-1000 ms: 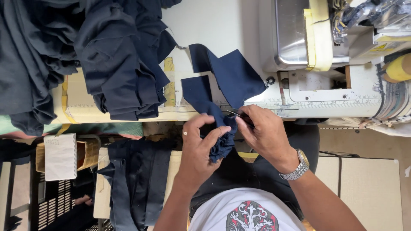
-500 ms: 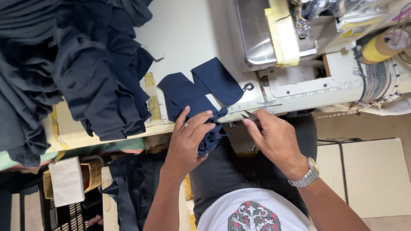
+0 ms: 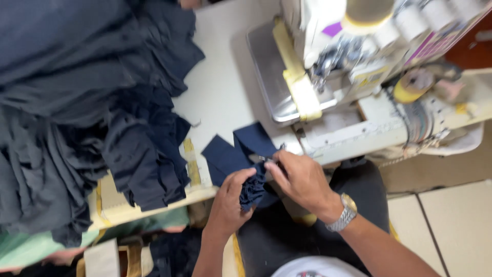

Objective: Trimming excess material from a fabric strip using thread snips at a sewing workstation

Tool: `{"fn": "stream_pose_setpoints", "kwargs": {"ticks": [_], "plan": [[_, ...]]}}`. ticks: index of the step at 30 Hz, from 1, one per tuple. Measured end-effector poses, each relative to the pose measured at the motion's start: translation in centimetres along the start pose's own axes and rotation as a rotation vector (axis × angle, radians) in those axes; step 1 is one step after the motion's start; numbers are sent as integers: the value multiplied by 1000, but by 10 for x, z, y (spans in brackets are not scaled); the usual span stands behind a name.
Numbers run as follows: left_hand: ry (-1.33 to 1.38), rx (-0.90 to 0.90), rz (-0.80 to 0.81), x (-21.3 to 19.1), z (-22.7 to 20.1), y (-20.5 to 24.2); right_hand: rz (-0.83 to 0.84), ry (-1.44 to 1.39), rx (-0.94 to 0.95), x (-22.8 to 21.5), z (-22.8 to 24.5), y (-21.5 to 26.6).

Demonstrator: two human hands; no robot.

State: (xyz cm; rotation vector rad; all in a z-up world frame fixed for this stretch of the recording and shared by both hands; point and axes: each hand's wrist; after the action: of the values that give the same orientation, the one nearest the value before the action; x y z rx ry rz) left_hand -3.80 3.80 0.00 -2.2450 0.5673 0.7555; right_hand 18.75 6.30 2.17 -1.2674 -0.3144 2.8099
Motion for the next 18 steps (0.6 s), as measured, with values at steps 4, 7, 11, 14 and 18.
{"fn": "stream_pose_setpoints", "kwargs": {"ticks": [4,7,11,14,18], "plan": [[80,-266,28,-12,-6,-47,-70,9,-1,-10,1,-2],[151,1,7,-6,-1,-72,-113,-37,-70,-19,-2,-3],[154,-31,-57,10,0,-88,-116,7,2,-25,-19,0],[144,-53,-83,20,4,-87,-105,-45,121,-28,-36,6],[141,-23,-166,22,4,-84,-6,-260,392,-37,-65,18]]}}
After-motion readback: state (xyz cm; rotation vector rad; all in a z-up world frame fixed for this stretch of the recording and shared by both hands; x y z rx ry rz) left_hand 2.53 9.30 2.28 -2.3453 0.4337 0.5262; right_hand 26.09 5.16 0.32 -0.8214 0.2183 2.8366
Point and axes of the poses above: each hand's wrist, its own y-axis away from the middle knuckle, its own x-axis out of the palm, z = x × y, and after that the axes turned 15 degrees about x, right-handed
